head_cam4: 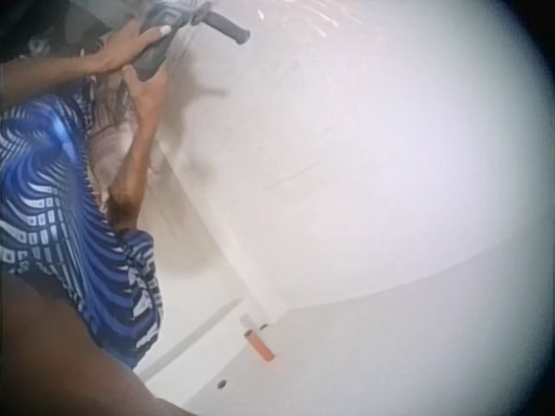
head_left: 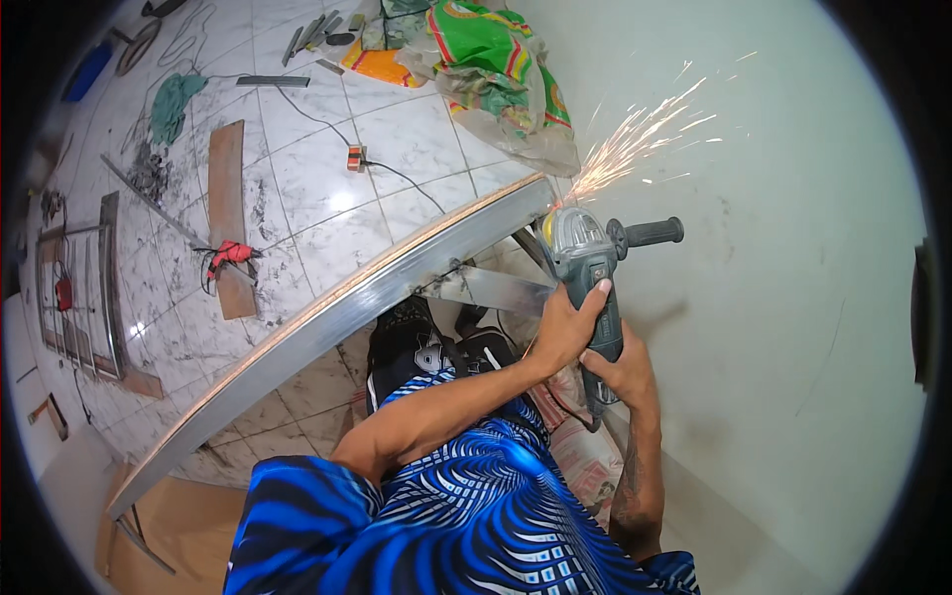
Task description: The person uses a power grinder to smooth the edges of a metal frame, moving the tool along the length of the metal while holding the frame steady.
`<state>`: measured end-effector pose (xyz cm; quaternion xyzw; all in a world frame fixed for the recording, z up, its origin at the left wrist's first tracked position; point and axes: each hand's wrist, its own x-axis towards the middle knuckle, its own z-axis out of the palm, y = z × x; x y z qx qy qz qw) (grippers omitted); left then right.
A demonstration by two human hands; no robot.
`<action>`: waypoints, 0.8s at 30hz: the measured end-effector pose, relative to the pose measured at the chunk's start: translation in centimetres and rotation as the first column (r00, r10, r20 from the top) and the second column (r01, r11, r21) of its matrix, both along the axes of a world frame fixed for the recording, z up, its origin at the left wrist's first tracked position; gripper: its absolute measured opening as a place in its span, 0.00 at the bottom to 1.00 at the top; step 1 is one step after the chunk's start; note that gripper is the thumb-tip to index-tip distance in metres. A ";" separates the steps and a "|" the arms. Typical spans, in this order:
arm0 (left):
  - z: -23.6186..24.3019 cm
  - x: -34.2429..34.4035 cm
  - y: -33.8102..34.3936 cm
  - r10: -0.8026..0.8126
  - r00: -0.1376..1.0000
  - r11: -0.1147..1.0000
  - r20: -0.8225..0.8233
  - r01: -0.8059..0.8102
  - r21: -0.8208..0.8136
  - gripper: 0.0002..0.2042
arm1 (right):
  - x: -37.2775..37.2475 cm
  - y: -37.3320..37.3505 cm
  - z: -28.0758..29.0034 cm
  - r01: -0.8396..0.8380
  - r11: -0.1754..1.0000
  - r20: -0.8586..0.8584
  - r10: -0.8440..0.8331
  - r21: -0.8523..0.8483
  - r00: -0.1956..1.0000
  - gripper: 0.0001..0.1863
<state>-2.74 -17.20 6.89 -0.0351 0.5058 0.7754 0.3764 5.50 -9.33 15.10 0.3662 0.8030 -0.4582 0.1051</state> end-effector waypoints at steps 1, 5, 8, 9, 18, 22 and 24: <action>-0.1 0.0 0.5 0.002 1.000 1.000 0.012 -0.002 0.009 0.23 | -0.1 0.3 0.2 0.001 1.000 0.009 -0.001 0.004 1.000 0.25; -0.2 -0.2 2.6 -0.026 1.000 1.000 0.013 0.026 -0.007 0.26 | 0.1 1.8 0.1 0.001 1.000 -0.017 -0.001 0.006 1.000 0.25; -0.3 0.2 4.1 0.014 1.000 1.000 -0.015 -0.014 -0.025 0.30 | 0.3 3.5 -0.1 -0.016 1.000 -0.048 0.016 -0.011 0.999 0.24; -0.4 0.5 4.5 0.043 0.999 0.999 -0.022 -0.043 -0.027 0.31 | 0.3 3.9 0.0 -0.025 0.999 -0.050 0.024 -0.021 0.998 0.24; 0.9 1.9 5.4 0.170 0.985 0.978 -0.027 -0.172 -0.116 0.35 | 0.7 7.9 -0.8 -0.216 0.976 -0.008 0.216 -0.029 0.976 0.22; 0.9 2.5 5.6 0.206 0.975 0.949 -0.082 -0.220 -0.226 0.37 | 1.1 8.5 -1.2 -0.212 0.964 -0.016 0.212 -0.159 0.977 0.24; 1.5 2.6 5.2 0.193 0.978 0.938 -0.079 -0.208 -0.278 0.37 | 1.6 8.2 -1.3 -0.196 0.961 -0.027 0.195 -0.197 0.980 0.24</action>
